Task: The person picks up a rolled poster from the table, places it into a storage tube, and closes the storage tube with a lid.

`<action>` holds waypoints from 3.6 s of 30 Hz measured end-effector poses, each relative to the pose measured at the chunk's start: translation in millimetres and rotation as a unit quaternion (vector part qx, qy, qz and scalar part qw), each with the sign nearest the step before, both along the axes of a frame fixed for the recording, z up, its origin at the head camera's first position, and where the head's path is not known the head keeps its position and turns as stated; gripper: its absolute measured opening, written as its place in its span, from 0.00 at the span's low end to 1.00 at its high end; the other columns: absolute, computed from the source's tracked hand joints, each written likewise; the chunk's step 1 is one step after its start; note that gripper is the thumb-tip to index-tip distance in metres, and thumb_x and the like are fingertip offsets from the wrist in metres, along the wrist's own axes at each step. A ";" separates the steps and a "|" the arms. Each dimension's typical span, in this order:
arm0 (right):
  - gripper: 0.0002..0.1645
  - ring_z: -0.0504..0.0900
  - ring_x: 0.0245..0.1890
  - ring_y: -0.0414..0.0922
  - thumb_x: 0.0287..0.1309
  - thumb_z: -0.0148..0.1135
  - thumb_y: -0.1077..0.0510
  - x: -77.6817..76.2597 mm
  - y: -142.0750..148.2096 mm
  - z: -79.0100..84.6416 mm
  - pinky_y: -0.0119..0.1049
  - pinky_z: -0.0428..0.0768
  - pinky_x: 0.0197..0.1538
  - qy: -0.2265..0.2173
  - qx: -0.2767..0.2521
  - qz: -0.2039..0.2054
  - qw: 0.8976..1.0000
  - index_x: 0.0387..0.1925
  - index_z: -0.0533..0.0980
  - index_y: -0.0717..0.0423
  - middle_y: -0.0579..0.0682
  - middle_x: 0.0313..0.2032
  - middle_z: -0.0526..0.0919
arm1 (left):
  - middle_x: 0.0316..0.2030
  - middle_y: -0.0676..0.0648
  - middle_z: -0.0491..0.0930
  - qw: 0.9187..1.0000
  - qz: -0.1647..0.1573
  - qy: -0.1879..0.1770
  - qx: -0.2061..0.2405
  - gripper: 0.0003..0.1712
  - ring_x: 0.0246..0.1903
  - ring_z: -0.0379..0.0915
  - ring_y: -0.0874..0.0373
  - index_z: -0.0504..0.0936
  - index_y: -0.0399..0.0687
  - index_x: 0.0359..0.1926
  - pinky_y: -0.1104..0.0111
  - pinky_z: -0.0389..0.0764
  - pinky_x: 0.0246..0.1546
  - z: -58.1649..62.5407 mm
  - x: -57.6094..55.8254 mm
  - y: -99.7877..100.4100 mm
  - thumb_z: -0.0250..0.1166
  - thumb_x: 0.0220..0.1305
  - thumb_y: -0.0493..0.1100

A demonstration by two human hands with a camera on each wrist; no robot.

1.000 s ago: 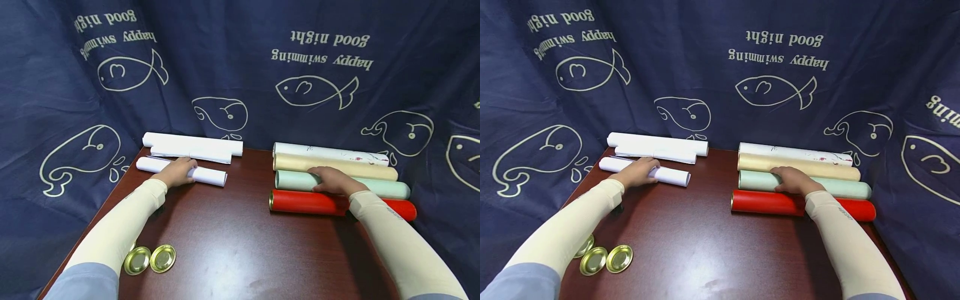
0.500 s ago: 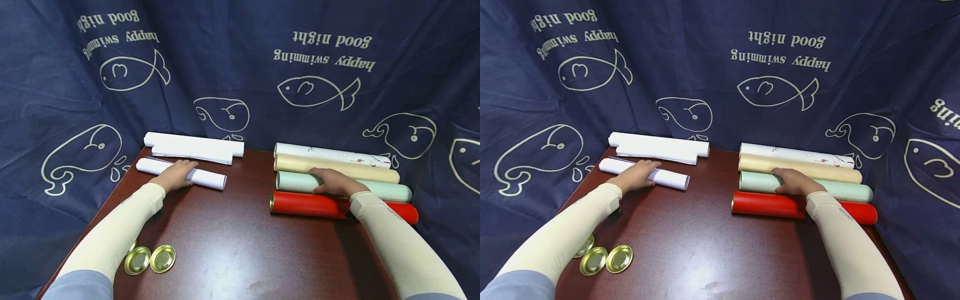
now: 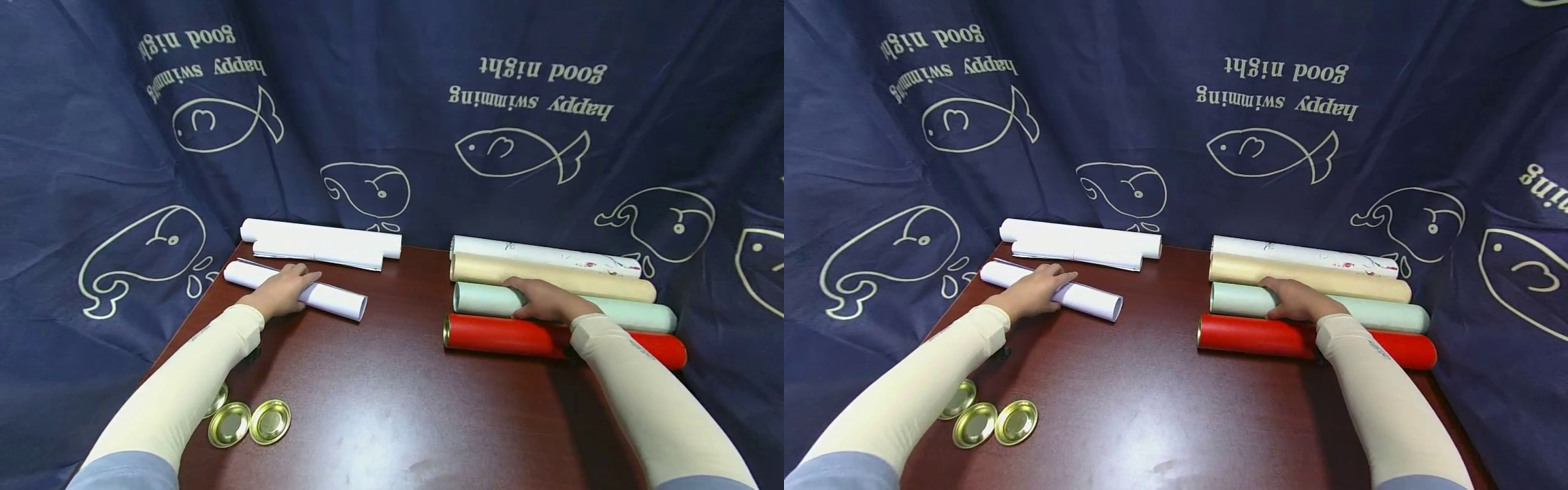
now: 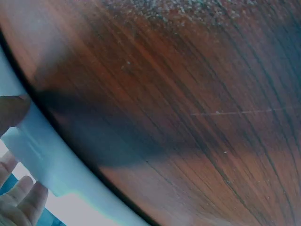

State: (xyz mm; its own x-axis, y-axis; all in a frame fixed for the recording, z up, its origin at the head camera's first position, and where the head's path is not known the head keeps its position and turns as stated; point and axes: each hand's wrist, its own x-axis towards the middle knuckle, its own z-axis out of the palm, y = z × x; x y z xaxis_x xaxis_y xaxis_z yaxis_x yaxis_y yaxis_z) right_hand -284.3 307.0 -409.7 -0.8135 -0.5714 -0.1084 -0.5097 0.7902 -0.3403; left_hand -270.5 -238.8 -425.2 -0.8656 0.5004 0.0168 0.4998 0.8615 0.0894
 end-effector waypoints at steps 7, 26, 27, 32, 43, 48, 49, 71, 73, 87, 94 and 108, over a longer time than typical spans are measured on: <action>0.38 0.77 0.48 0.53 0.46 0.76 0.61 1.7 4.3 -5.0 0.51 0.72 0.54 0.025 -0.019 0.008 0.999 0.60 0.70 0.59 0.58 0.50 0.80 | 0.58 0.33 0.74 0.999 -0.019 0.028 0.007 0.30 0.61 0.68 0.38 0.77 0.36 0.60 0.49 0.70 0.60 -2.7 3.6 -8.4 0.73 0.55 0.34; 0.43 0.78 0.45 0.55 0.38 0.83 0.60 9.0 14.6 -5.8 0.51 0.74 0.49 0.163 -0.069 -0.006 0.984 0.57 0.70 0.60 0.59 0.49 0.77 | 0.51 0.40 0.79 0.997 -0.032 0.057 0.045 0.31 0.51 0.76 0.44 0.80 0.39 0.58 0.49 0.75 0.52 -11.5 5.8 -22.5 0.77 0.53 0.39; 0.43 0.78 0.45 0.55 0.37 0.83 0.59 9.2 14.7 -5.5 0.52 0.75 0.49 0.177 -0.072 -0.005 0.982 0.57 0.70 0.59 0.59 0.49 0.77 | 0.50 0.40 0.79 0.997 -0.032 0.060 0.046 0.30 0.51 0.76 0.44 0.80 0.40 0.58 0.49 0.75 0.52 -10.5 6.5 -22.8 0.77 0.53 0.40; 0.44 0.79 0.45 0.57 0.35 0.84 0.57 8.6 10.7 0.7 0.53 0.74 0.49 0.240 -0.094 0.007 0.966 0.56 0.72 0.59 0.57 0.48 0.77 | 0.50 0.40 0.79 0.995 -0.029 0.077 0.065 0.30 0.50 0.75 0.44 0.80 0.41 0.57 0.47 0.74 0.50 -4.0 10.6 -23.8 0.77 0.53 0.39; 0.43 0.78 0.44 0.57 0.34 0.84 0.53 27.5 -3.5 29.8 0.54 0.76 0.46 0.299 -0.074 0.039 0.951 0.55 0.74 0.59 0.58 0.47 0.77 | 0.46 0.44 0.78 0.986 -0.040 0.122 0.102 0.28 0.48 0.74 0.45 0.82 0.43 0.55 0.47 0.73 0.48 7.2 19.4 -28.3 0.78 0.52 0.40; 0.44 0.79 0.43 0.57 0.32 0.84 0.53 48.9 -8.2 38.3 0.53 0.76 0.45 0.322 -0.091 0.059 0.940 0.54 0.76 0.60 0.58 0.46 0.78 | 0.45 0.45 0.77 0.978 -0.032 0.127 0.162 0.28 0.45 0.75 0.47 0.82 0.45 0.54 0.50 0.74 0.47 11.3 27.8 -30.2 0.78 0.50 0.38; 0.44 0.79 0.43 0.57 0.31 0.85 0.53 53.9 -9.5 39.2 0.53 0.76 0.45 0.327 -0.093 0.062 0.939 0.54 0.76 0.60 0.58 0.46 0.78 | 0.44 0.45 0.76 0.975 -0.033 0.130 0.175 0.28 0.43 0.76 0.47 0.82 0.45 0.54 0.51 0.75 0.46 11.2 29.7 -30.8 0.79 0.50 0.37; 0.41 0.77 0.43 0.51 0.63 0.48 0.26 118.7 -31.1 4.2 0.49 0.74 0.44 0.362 -0.119 0.077 0.921 0.53 0.77 0.56 0.53 0.45 0.77 | 0.49 0.44 0.81 0.964 -0.079 0.149 0.207 0.30 0.52 0.76 0.45 0.81 0.44 0.53 0.46 0.72 0.52 27.1 68.0 -7.9 0.80 0.48 0.37; 0.41 0.77 0.43 0.51 0.64 0.49 0.26 118.9 -31.5 1.7 0.49 0.73 0.45 0.363 -0.125 0.080 0.920 0.52 0.77 0.57 0.54 0.46 0.76 | 0.50 0.44 0.81 0.962 -0.088 0.155 0.207 0.30 0.52 0.76 0.45 0.81 0.44 0.53 0.47 0.73 0.52 29.0 71.1 -5.3 0.80 0.47 0.37; 0.35 0.78 0.39 0.52 0.48 0.77 0.45 115.6 -32.5 -9.7 0.50 0.78 0.42 0.340 -0.143 0.086 0.926 0.53 0.75 0.58 0.55 0.47 0.75 | 0.52 0.44 0.80 0.958 -0.122 0.168 0.199 0.30 0.54 0.74 0.46 0.82 0.43 0.55 0.47 0.73 0.51 40.3 84.1 17.3 0.80 0.47 0.38; 0.41 0.79 0.36 0.54 0.31 0.81 0.56 114.8 -36.0 -11.2 0.52 0.79 0.38 0.353 -0.138 0.064 0.923 0.52 0.74 0.59 0.56 0.48 0.75 | 0.52 0.44 0.80 0.954 -0.135 0.180 0.199 0.30 0.54 0.74 0.47 0.82 0.44 0.54 0.49 0.72 0.54 47.4 85.2 31.1 0.80 0.48 0.39; 0.40 0.80 0.38 0.53 0.28 0.81 0.54 117.7 -53.4 -19.0 0.51 0.79 0.40 0.364 -0.146 0.067 0.918 0.50 0.76 0.57 0.54 0.47 0.77 | 0.50 0.45 0.81 0.954 -0.139 0.199 0.174 0.31 0.52 0.74 0.48 0.83 0.47 0.54 0.50 0.72 0.55 35.3 94.0 54.2 0.81 0.46 0.38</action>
